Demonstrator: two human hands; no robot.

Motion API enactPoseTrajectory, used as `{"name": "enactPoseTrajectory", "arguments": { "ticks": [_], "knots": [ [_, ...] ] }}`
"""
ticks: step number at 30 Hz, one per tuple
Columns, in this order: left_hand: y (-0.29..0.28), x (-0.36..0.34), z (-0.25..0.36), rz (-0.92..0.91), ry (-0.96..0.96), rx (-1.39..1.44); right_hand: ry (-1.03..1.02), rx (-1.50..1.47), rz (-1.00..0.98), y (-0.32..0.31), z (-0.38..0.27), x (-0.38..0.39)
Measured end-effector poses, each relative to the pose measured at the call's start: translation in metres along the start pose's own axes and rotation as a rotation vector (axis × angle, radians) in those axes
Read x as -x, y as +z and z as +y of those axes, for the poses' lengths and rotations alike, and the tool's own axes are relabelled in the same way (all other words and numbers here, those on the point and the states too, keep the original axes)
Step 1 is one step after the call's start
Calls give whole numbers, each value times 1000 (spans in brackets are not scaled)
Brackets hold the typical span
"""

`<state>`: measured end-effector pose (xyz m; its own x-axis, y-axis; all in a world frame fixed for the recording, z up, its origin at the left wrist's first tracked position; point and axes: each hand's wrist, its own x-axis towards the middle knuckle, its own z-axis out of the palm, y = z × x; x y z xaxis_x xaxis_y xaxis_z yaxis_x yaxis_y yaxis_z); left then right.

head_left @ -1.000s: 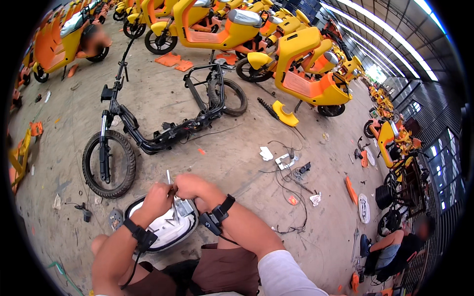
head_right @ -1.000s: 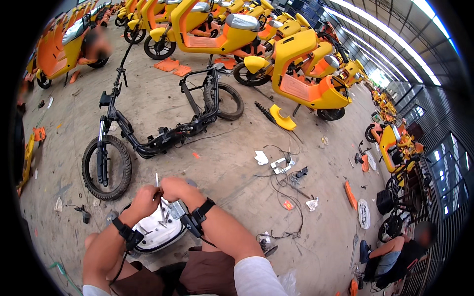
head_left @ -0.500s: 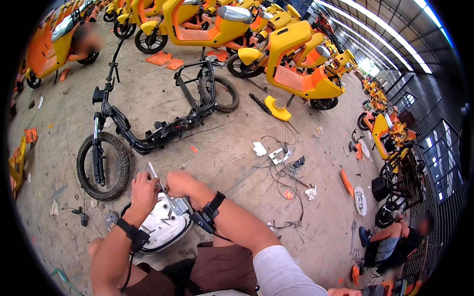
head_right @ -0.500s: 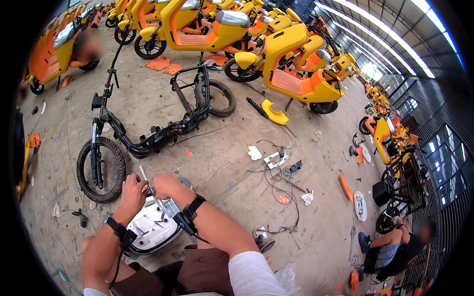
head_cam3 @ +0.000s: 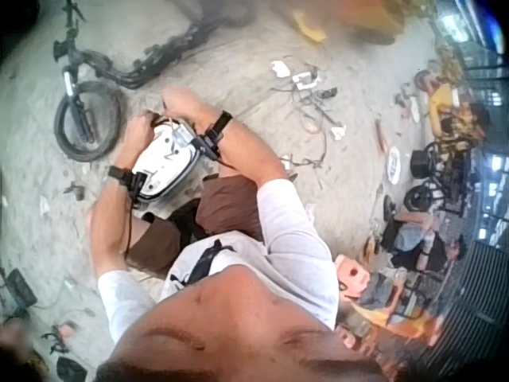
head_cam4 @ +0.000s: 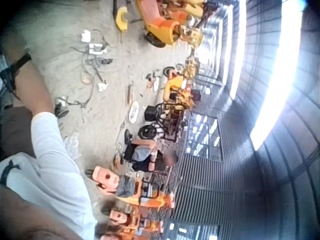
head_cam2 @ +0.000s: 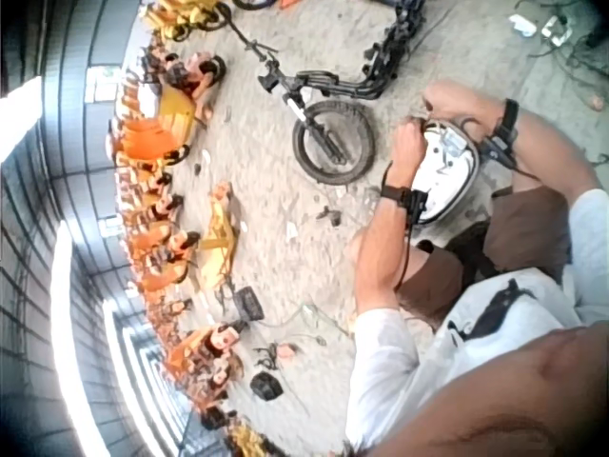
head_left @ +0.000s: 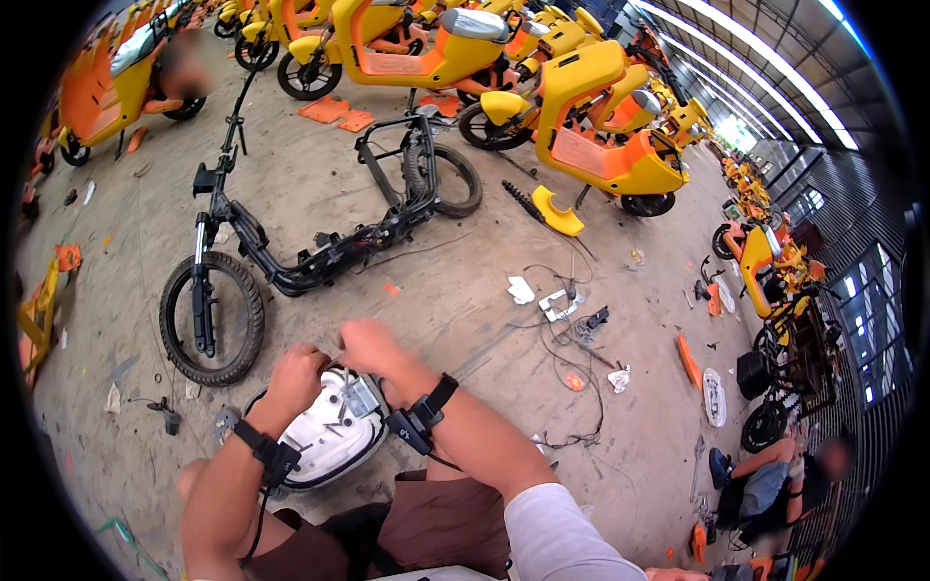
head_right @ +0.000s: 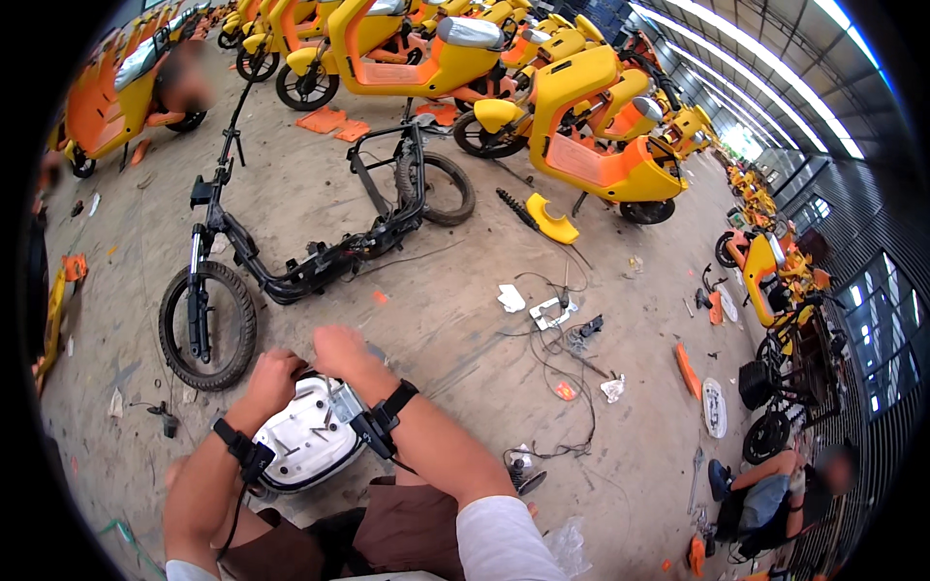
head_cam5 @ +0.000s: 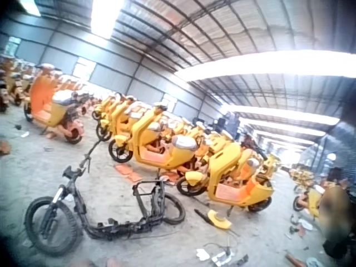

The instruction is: The person assembles a white scooter component by threading wires through it and securing components with a T-handle wrench while sitting on the floor.

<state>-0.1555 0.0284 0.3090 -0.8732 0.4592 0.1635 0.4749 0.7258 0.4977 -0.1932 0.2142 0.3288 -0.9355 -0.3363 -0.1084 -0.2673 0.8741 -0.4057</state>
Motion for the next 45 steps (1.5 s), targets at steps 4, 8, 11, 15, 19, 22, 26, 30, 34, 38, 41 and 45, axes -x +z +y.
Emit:
{"name": "enactPoseTrajectory", "arguments": {
  "ticks": [4,8,11,15,19,22,26,30,34,38,41,45],
  "knots": [
    [-3,0,18,274,-6,-212,15,58,-148,-8,-2,0],
    [3,-2,17,-106,-291,-78,5,42,-289,-9,-5,-1],
    [-2,5,19,-248,-254,46,85,-7,-379,0,-5,-6],
    [3,4,14,-321,-217,242,82,-32,-388,2,-8,-8],
    [5,4,7,-309,-180,326,34,-26,-254,2,-4,-6],
    [5,1,5,-285,-198,232,24,-112,-127,-9,-8,0],
    [5,4,0,-165,-74,46,1,-25,-197,-12,-6,0],
    [1,4,7,192,163,-279,-7,37,-373,-6,0,-4],
    [7,3,9,105,-91,-112,-35,-24,-402,-2,-3,-6],
    [1,-1,15,118,-164,-61,-70,-85,-373,-6,-6,-6],
    [1,-1,15,-4,-201,7,-79,-127,-376,0,-1,-8],
    [-5,-4,19,-42,-263,117,-83,-140,-343,-1,0,-5]
  ]
}}
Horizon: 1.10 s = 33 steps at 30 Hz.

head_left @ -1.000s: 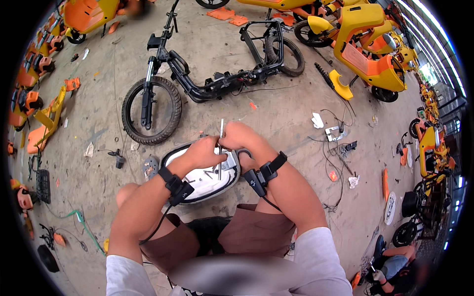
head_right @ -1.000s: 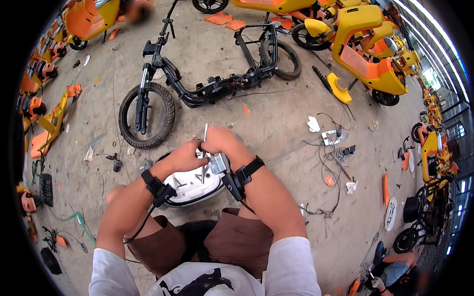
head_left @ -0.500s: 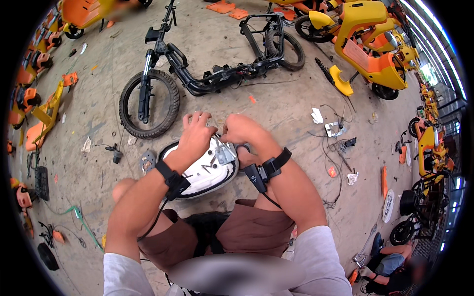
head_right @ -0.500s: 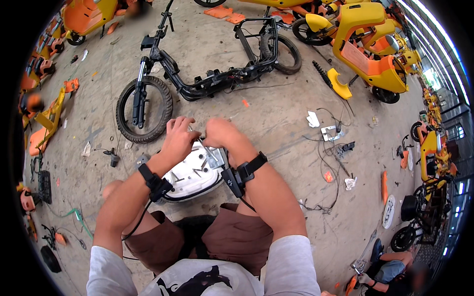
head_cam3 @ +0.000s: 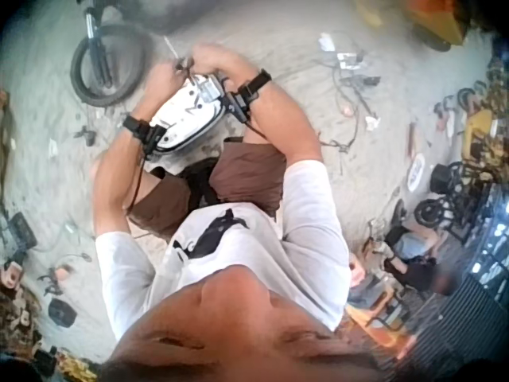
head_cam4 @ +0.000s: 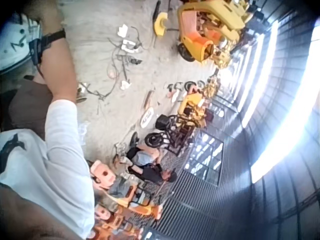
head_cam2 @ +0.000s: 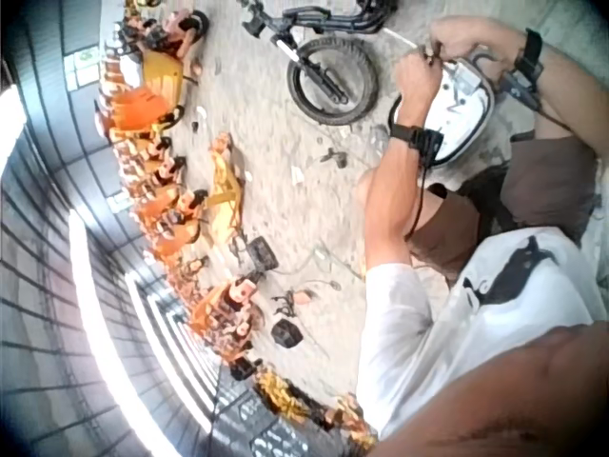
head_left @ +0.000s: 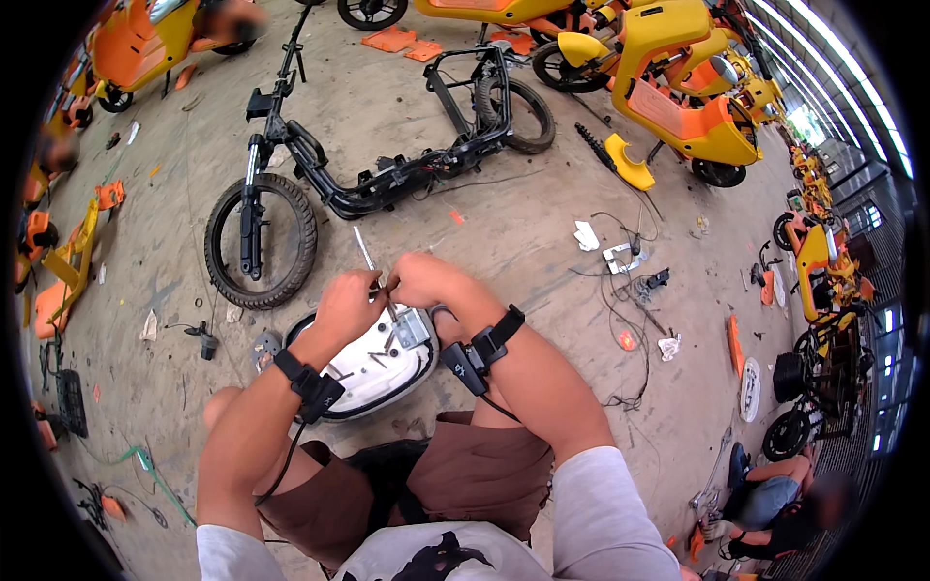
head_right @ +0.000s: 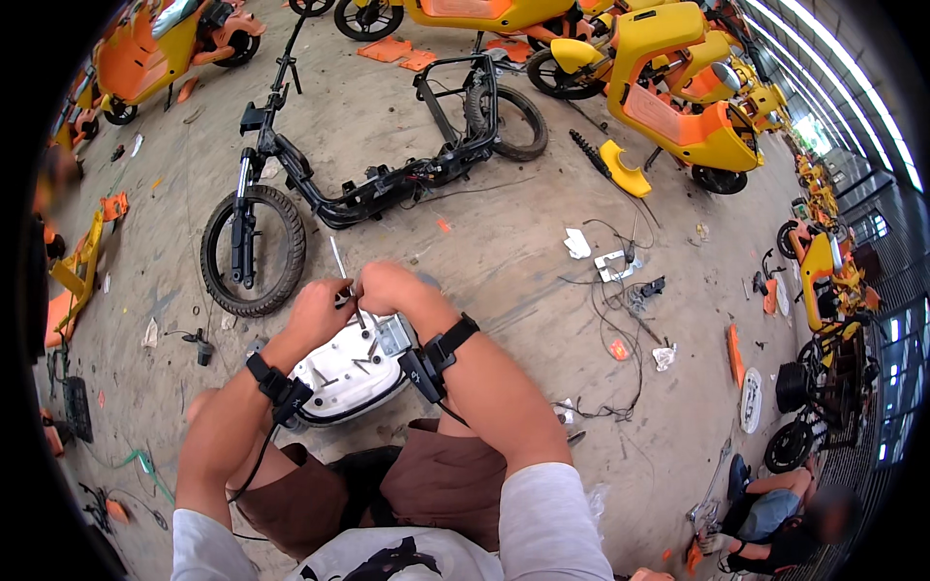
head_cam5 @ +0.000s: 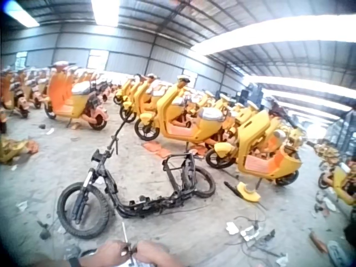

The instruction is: The person assembles a white scooter component by threading wires through it and securing components with a T-handle wrench while sitting on the floor.

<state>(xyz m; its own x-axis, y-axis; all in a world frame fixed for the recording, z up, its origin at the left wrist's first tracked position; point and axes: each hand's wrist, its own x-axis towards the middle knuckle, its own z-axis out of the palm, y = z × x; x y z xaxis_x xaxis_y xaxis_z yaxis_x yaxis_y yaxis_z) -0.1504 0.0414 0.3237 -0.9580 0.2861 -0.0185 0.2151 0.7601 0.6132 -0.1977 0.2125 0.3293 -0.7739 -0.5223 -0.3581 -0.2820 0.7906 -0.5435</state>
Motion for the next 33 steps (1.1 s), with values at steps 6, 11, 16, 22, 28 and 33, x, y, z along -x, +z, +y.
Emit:
{"name": "enactPoseTrajectory", "arguments": {
  "ticks": [6,11,16,22,28,33],
  "knots": [
    [-6,3,8,8,-2,32,9,-8,81,-1,-2,0],
    [-5,2,-3,-18,3,-19,58,-73,392,-7,-20,11],
    [-5,2,-7,-83,92,-114,148,127,133,-5,-12,5],
    [-6,8,-6,214,238,-314,182,172,52,-8,-15,11],
    [-6,7,-1,136,38,-222,228,234,-4,-14,-27,13],
    [-10,10,14,-98,-68,-203,257,204,-39,-11,-28,10]
  ]
}}
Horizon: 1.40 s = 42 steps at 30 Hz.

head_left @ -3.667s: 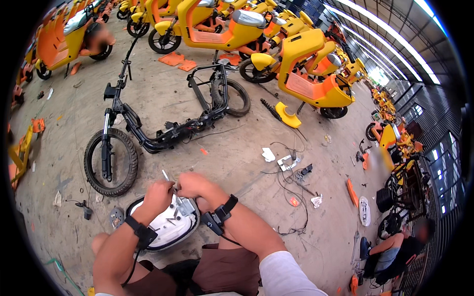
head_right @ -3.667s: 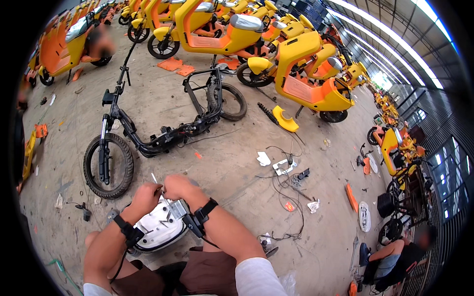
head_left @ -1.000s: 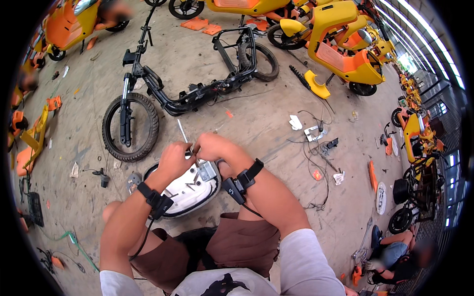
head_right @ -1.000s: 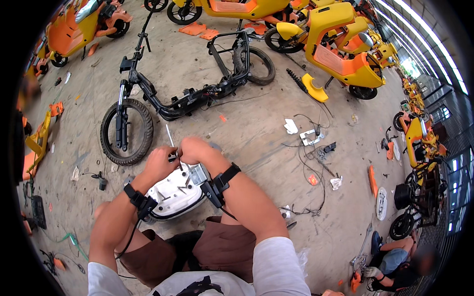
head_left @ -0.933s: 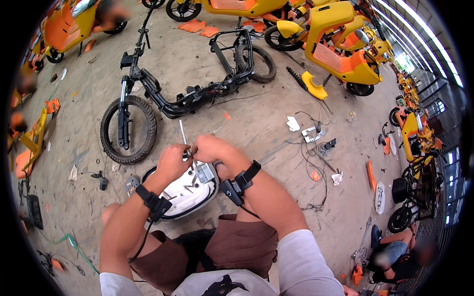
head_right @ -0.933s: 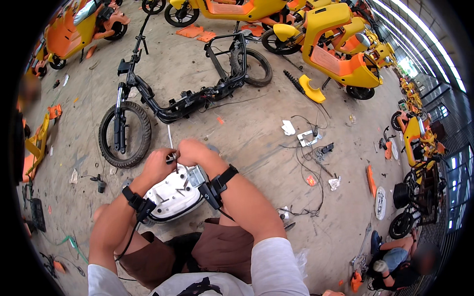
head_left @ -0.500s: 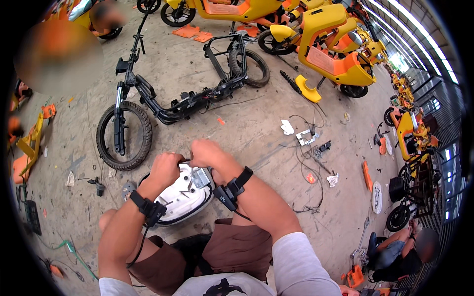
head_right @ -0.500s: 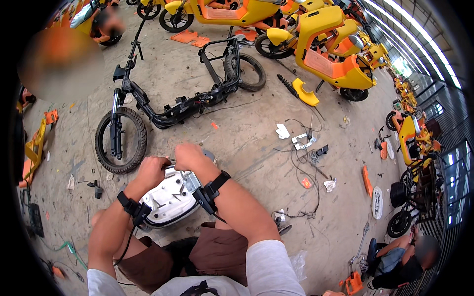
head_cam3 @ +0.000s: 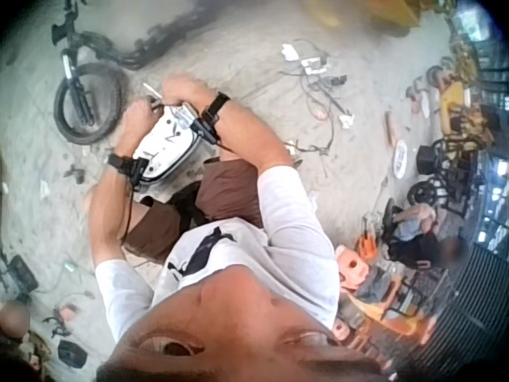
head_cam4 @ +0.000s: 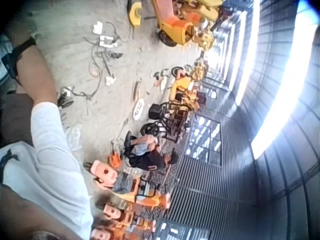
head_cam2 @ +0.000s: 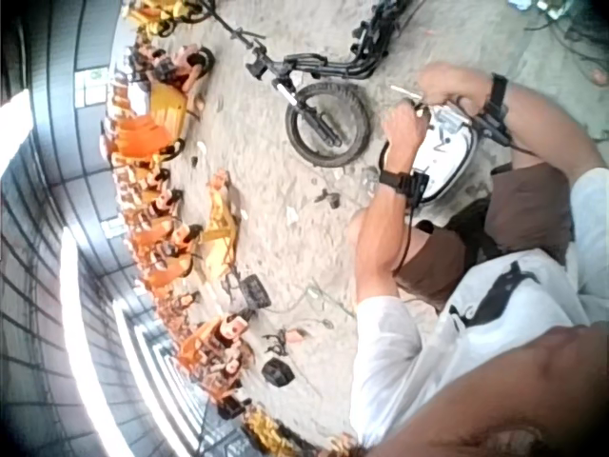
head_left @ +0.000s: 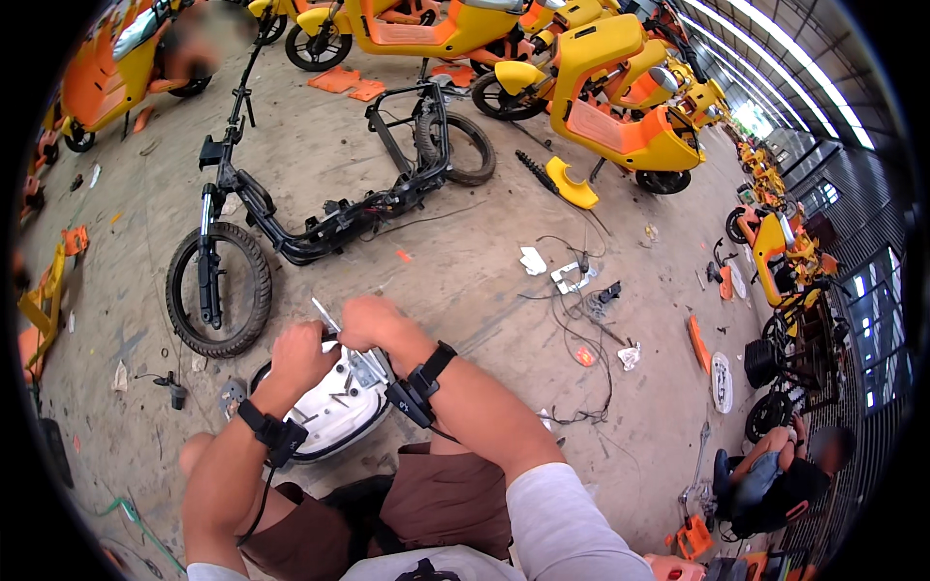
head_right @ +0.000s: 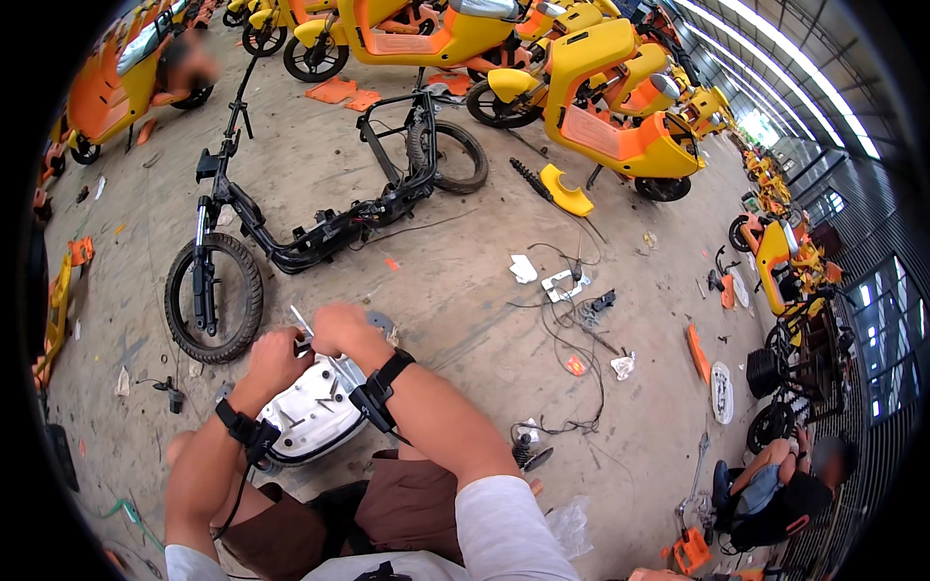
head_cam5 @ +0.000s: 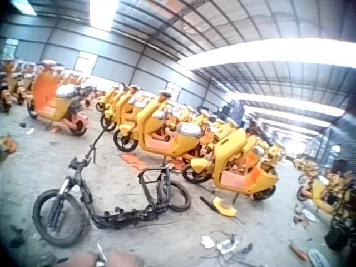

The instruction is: The person assembles a white scooter component by threading wires through it and securing components with a T-handle wrench while sitting on the floor.

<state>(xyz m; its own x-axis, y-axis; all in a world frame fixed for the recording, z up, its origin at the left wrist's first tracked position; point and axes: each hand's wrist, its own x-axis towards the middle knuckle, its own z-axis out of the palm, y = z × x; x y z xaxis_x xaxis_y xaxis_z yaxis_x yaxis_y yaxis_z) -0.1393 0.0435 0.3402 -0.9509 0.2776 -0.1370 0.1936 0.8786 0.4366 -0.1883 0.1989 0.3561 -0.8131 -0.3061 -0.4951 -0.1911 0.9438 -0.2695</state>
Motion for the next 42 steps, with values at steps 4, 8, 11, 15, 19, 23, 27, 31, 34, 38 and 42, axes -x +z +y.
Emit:
{"name": "enactPoseTrajectory", "arguments": {
  "ticks": [4,8,11,15,19,23,27,31,34,38,42],
  "knots": [
    [5,6,1,-78,94,176,13,-76,-108,1,-7,-4],
    [5,4,-2,-54,145,185,-6,-197,-135,3,-3,-7],
    [10,-1,-11,-79,146,134,-37,-135,7,5,-1,-7],
    [13,-3,-17,-20,197,61,-112,-131,206,13,4,-10],
    [15,-3,-23,48,324,43,-113,17,89,9,4,-8],
    [22,-2,-24,313,337,-252,-100,32,16,0,-3,5],
    [11,-1,-14,148,131,-133,-89,21,-91,2,4,-5],
    [16,1,-16,-4,96,81,-85,-47,-175,6,7,-9],
    [5,1,-3,-61,80,196,-88,-128,-142,1,6,-7],
    [7,0,-8,-97,142,274,-155,-216,-212,7,6,-10],
    [9,0,-14,-78,175,140,-182,-117,53,10,7,-12]
  ]
}}
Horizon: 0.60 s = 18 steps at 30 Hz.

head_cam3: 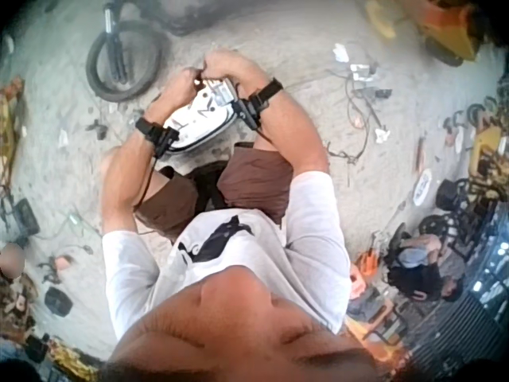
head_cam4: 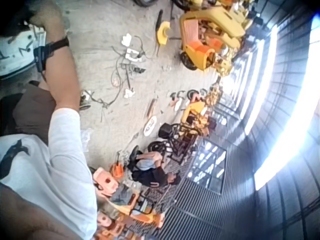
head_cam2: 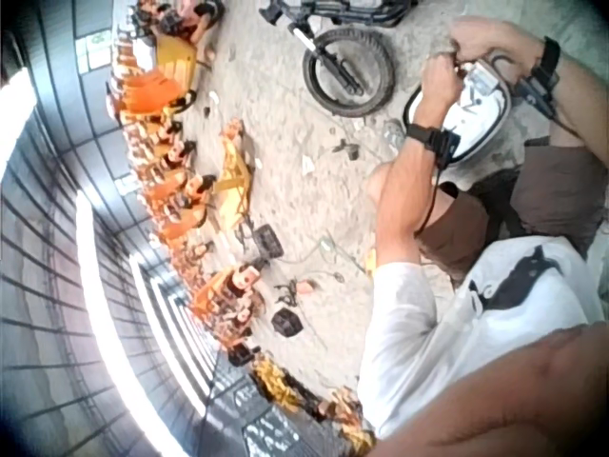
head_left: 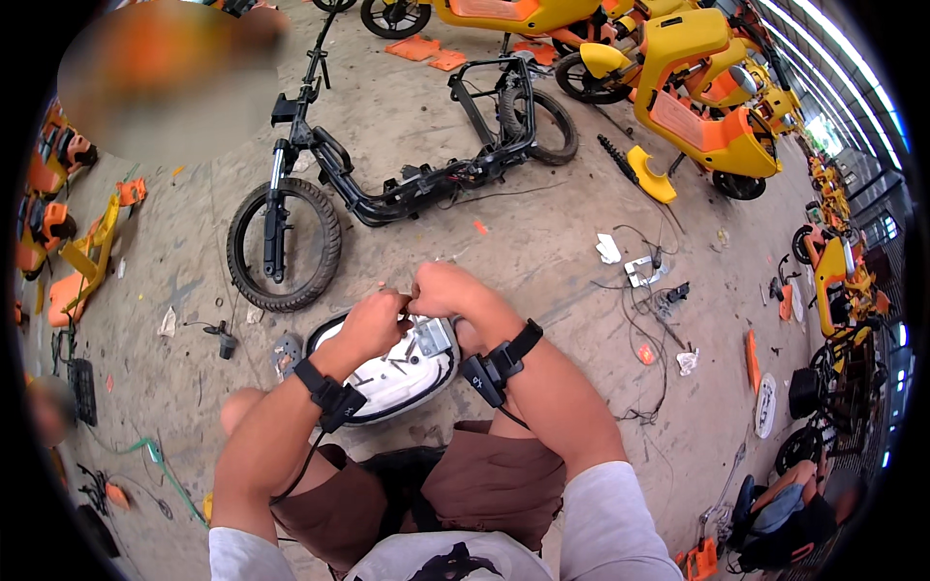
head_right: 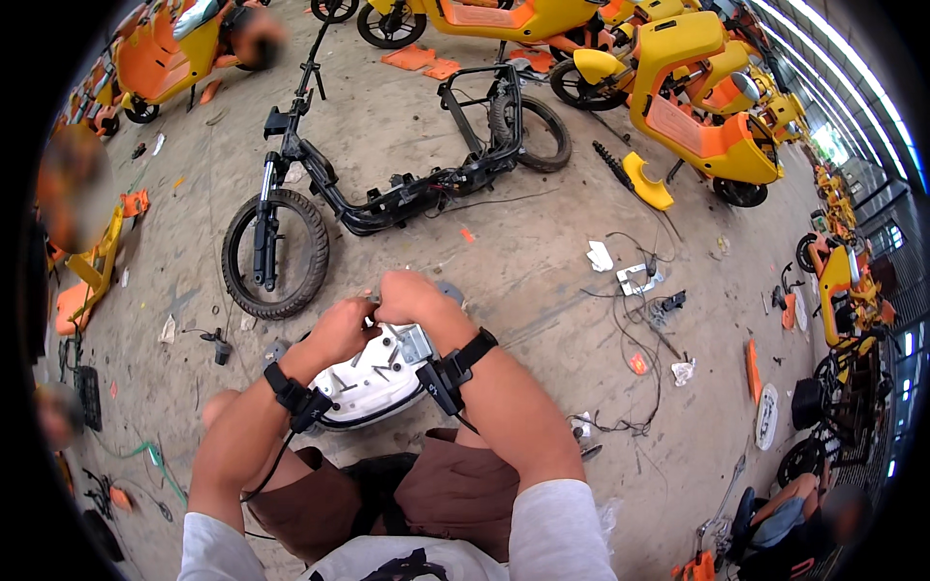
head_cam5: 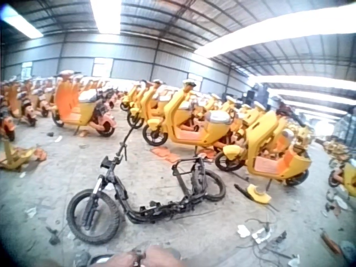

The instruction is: The person assembles a white scooter component by threading wires through it and securing components with a T-handle wrench while sitting on the floor.

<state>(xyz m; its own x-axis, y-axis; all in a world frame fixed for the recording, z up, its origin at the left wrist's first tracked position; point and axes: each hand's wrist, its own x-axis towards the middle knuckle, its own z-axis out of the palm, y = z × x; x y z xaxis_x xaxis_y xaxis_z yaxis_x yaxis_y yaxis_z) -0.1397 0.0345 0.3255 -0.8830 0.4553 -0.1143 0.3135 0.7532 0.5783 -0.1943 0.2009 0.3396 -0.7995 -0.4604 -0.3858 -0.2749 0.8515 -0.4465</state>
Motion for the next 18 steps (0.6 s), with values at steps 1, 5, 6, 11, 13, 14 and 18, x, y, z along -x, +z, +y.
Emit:
{"name": "enactPoseTrajectory", "arguments": {
  "ticks": [1,5,6,11,13,14,18],
  "knots": [
    [0,0,-2,-18,-9,-23,-15,-5,15,1,1,0],
    [-1,-1,-8,79,127,-137,0,39,102,1,7,3],
    [0,-1,-8,115,171,-177,14,61,127,3,8,3],
    [-1,1,8,209,34,-288,104,168,20,-5,-3,9],
    [5,-2,1,46,-128,-134,94,144,-66,-6,-4,8],
    [7,-2,0,74,-85,-94,85,93,-141,-5,-1,5],
    [5,-2,0,95,-14,24,7,-28,-194,0,-1,3]
  ]
}}
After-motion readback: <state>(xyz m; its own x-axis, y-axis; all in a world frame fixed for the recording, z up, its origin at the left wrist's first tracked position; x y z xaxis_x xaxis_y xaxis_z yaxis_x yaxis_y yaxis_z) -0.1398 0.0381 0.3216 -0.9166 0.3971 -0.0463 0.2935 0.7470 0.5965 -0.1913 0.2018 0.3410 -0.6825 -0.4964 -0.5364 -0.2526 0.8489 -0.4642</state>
